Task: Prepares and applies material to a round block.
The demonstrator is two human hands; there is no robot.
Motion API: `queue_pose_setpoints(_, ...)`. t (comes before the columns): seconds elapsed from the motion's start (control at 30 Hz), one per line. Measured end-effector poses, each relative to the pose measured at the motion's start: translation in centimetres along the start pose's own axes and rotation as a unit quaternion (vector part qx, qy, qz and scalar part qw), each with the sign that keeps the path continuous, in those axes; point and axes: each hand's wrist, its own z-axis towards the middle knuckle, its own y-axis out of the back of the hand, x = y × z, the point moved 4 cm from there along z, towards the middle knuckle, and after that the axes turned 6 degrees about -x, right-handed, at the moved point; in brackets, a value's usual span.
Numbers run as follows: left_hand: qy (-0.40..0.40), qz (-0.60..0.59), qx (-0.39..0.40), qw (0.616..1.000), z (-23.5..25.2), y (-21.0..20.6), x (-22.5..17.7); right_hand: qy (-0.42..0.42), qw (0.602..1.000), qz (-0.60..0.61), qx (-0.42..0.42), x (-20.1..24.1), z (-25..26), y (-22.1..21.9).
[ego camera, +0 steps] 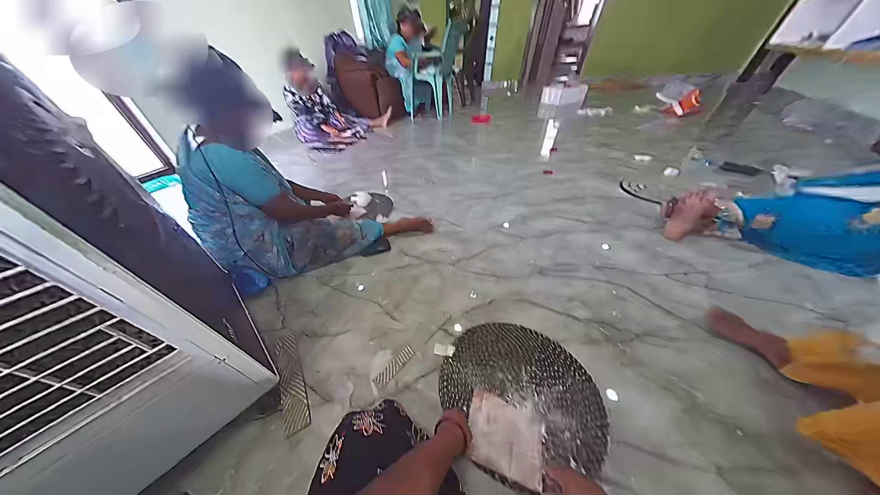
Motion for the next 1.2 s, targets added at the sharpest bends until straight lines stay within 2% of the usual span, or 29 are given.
queue_pose_setpoints(0.13, -0.044, 0.058, -0.019, 0.997, 1.9, -1.6, 1.3, -0.08, 0.997, 0.004, 0.002, -1.2, 2.2, -0.4)
queue_pose_setpoints(0.2, -0.035, 0.097, -0.007, 0.995, 2.7, -2.9, 1.8, -0.123, 0.992, 0.019, -0.008, -2.6, 4.2, -1.9)
queue_pose_setpoints(0.27, -0.024, 0.124, -0.015, 0.992, 4.0, -3.1, 1.3, -0.126, 0.991, 0.037, -0.036, -3.6, 6.2, -3.2)
queue_pose_setpoints(0.4, 0.011, 0.047, -0.049, 0.998, 4.6, -2.2, 1.3, -0.148, 0.987, 0.037, -0.06, -2.5, 7.2, -3.9)
queue_pose_setpoints(0.53, 0.01, 0.061, -0.038, 0.997, 4.5, -2.0, 1.1, -0.193, 0.981, 0.018, -0.033, -2.1, 7.4, -4.7)
queue_pose_setpoints(0.7, 0.021, 0.0, -0.039, 0.999, 4.1, -1.6, 1.0, -0.198, 0.977, 0.058, -0.055, -2.3, 7.7, -5.2)
queue_pose_setpoints(0.9, 0.015, 0.028, -0.044, 0.999, 3.9, -0.6, 0.4, -0.204, 0.969, 0.126, -0.057, -2.8, 8.2, -5.3)
queue_pose_setpoints(1.07, 0.008, 0.02, -0.052, 0.998, 5.0, -0.2, 0.8, -0.195, 0.974, 0.085, -0.071, -2.2, 8.0, -4.4)
queue_pose_setpoints(1.2, -0.002, 0.033, -0.048, 0.998, 5.4, -0.2, 0.9, -0.132, 0.982, 0.066, -0.12, -1.8, 8.3, -3.8)
